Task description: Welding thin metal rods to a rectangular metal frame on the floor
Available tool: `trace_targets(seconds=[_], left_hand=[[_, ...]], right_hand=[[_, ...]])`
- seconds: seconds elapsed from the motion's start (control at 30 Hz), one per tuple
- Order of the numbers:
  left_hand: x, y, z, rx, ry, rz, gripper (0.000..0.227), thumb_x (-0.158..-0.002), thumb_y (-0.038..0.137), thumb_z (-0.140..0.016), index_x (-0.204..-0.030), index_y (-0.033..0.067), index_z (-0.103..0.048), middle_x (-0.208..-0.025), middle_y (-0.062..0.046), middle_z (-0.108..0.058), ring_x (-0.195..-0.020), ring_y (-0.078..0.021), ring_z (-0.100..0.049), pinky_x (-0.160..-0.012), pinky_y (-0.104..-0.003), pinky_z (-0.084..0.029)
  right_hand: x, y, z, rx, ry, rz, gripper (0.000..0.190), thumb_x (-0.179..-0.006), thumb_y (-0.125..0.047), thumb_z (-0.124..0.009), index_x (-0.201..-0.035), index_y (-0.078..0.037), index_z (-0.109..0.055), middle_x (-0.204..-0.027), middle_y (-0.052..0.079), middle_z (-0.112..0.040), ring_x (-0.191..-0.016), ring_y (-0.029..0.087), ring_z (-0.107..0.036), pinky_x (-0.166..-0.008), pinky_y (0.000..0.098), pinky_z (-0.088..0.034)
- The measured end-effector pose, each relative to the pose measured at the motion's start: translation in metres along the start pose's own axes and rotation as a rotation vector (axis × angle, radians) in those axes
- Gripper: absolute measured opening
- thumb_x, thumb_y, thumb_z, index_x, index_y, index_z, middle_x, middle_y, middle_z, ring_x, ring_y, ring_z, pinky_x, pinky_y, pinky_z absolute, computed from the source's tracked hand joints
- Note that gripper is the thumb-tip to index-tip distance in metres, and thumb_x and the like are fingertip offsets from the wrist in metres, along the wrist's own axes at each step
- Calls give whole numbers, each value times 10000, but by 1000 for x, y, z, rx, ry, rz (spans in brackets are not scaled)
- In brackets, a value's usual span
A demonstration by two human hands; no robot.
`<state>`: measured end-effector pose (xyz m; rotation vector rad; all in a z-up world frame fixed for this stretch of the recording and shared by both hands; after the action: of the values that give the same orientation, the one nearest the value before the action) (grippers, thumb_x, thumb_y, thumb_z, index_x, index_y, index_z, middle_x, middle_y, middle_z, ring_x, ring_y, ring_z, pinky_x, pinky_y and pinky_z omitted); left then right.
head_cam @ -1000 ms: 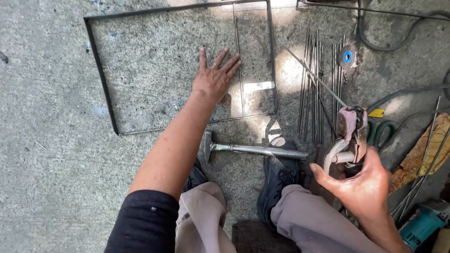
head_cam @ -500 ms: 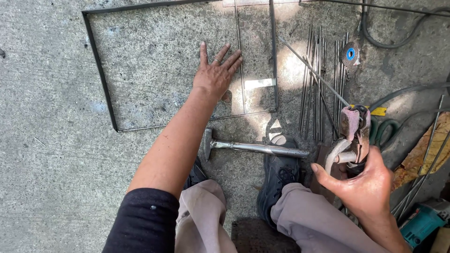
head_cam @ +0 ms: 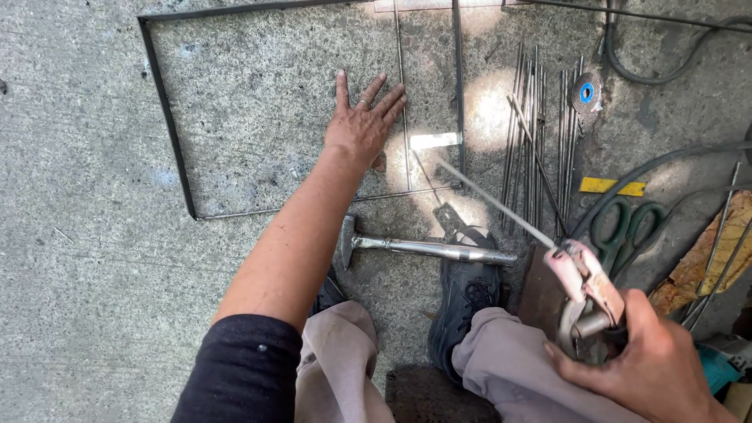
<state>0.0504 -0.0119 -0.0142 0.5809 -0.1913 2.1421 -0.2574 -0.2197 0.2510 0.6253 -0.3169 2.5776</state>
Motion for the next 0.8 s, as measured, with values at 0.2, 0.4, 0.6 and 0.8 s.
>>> trace_targets(seconds=[0.2,0.4,0.6,0.8], left_hand=[[-2,0,-3,4,-7,18,1178,-696,308,-834,-1631,267,-119,-1720,60,-7,-1557,-243,42,-1151,-773,63],[-5,1,-7,-33,3,14,1114,-738,280,-793,-1631,259,-128,-1722,50,-9,-1558,-258,21,-1147,-785,35],[-6,3,-7,-63,-3,10,1346,-563,609,-850,-1633,240,-122,-1725,32,7,-1555,-259,54,-1142,-791,20],[-7,3,-7,-66,12,12,1129,-719,317,-793,-1632,249,-132,-1725,40,-4,-1558,-254,29,-1144,-789,26]], right_hand=[[6,30,-8,286,-117,30,736,-457,-585,-961,-926,-133,-621,-595,-14,-749,-405,139,-718,-442,281,-583],[6,47,-12,426,-287,-68,764,-425,-616,-1012,-959,-257,-600,-658,-90,-747,-527,96,-761,-584,240,-618],[5,45,-11,469,-280,-19,770,-434,-657,-993,-959,-259,-593,-645,-90,-733,-526,94,-756,-591,238,-625],[4,49,-15,439,-300,16,794,-422,-661,-1007,-983,-283,-593,-691,-108,-732,-567,107,-760,-631,252,-622]])
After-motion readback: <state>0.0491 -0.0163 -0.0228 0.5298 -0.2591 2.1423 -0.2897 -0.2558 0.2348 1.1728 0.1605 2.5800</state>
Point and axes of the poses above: each hand's wrist, its own x-axis away from the middle knuckle, its own z-axis out of the back of the hand, y = z × x, the point moved 9 cm from there along -x, towards the middle knuckle
